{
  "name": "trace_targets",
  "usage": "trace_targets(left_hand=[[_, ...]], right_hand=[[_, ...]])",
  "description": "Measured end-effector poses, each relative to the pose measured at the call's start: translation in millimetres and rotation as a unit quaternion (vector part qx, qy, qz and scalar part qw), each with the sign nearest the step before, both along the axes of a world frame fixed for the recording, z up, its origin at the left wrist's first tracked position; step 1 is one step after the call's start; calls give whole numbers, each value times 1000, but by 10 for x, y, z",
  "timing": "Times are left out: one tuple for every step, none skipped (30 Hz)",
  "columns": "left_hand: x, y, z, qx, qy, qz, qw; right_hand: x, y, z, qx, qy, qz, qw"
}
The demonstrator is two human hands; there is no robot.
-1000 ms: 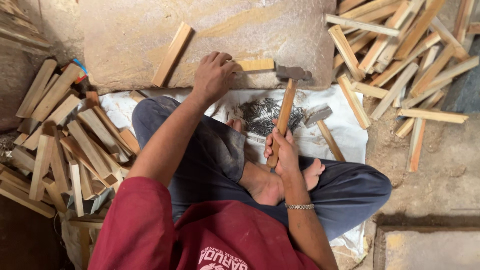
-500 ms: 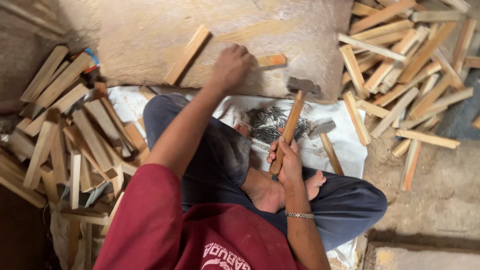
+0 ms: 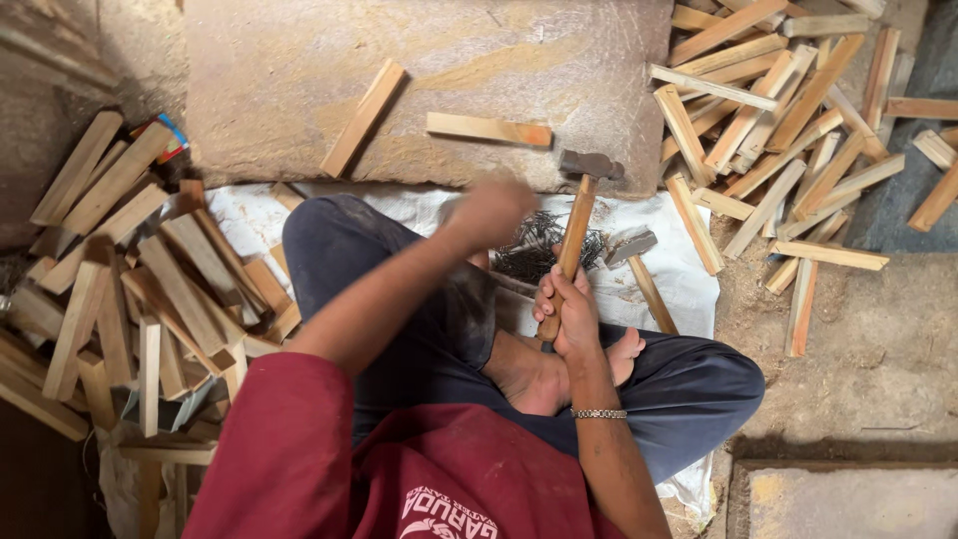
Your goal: The person sits on the floor and repeatedly hammers nails into small wooden slats using a hammer. They pick up slats from a pile, place them on a stone block, drive nails into them, and then toss the finished pieces aside.
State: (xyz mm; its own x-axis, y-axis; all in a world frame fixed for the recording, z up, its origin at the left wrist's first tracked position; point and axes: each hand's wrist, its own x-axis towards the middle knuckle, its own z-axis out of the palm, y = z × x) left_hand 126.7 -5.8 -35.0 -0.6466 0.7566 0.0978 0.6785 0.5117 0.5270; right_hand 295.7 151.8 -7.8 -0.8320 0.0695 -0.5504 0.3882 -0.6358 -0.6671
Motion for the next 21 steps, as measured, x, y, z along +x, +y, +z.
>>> trace_targets(left_hand=[[188, 119, -37, -76, -29, -16, 997], [330, 208, -80, -150, -56, -32, 987], [414, 247, -132, -139, -58, -30, 988], [505, 297, -178, -125, -62, -29, 990], [570, 333, -220, -112, -69, -29, 991], [600, 349, -256, -115, -60, -31, 991], [605, 353, -283, -120, -49, -32, 991], [594, 346, -301, -125, -36, -33, 991], [583, 331, -311, -111, -45, -27, 992], [567, 315, -312, -97, -54, -23, 994], [556, 296, -307, -84, -61, -21, 994], [552, 282, -296, -93, -63, -27, 993], [552, 274, -282, -101, -68, -36, 992], [561, 268, -267, -110, -76, -47, 990], [577, 269, -251, -85, -113, -29, 989], [590, 270, -237, -61, -148, -9, 987], [597, 275, -225, -37, -179, 15, 983], [606, 280, -215, -38, -195, 19, 980], [612, 281, -209, -40, -211, 25, 976], [614, 284, -206, -41, -229, 32, 972], [613, 280, -207, -31, -234, 29, 971]], right_hand=[[3, 6, -8, 1, -3, 3, 1000], [5, 9, -15, 2, -5, 5, 1000], [6, 15, -17, 5, -7, 5, 1000], [6, 18, -18, 6, -7, 7, 1000], [8, 21, -15, 8, -9, 8, 1000], [6, 20, -12, 7, -11, 9, 1000], [4, 19, -6, 7, -9, 11, 1000], [0, 16, 0, 5, -7, 11, 1000], [-1, 11, 8, 4, -4, 10, 1000], [-1, 8, 18, 6, -7, 12, 1000], [-5, 4, 27, 7, -9, 11, 1000], [0, 2, 38, 8, -13, 8, 1000], [6, 3, 50, 8, -8, 10, 1000], [9, 3, 60, 9, -7, 11, 1000], [18, 9, 72, 10, -5, 13, 1000], [23, 10, 79, 3, -10, 7, 1000], [19, 13, 83, -4, -10, 3, 1000], [18, 16, 86, -12, -8, 2, 1000], [11, 17, 86, -15, -9, -1, 1000], [6, 19, 85, -18, -13, -2, 1000], [3, 19, 84, -21, -18, -3, 1000]])
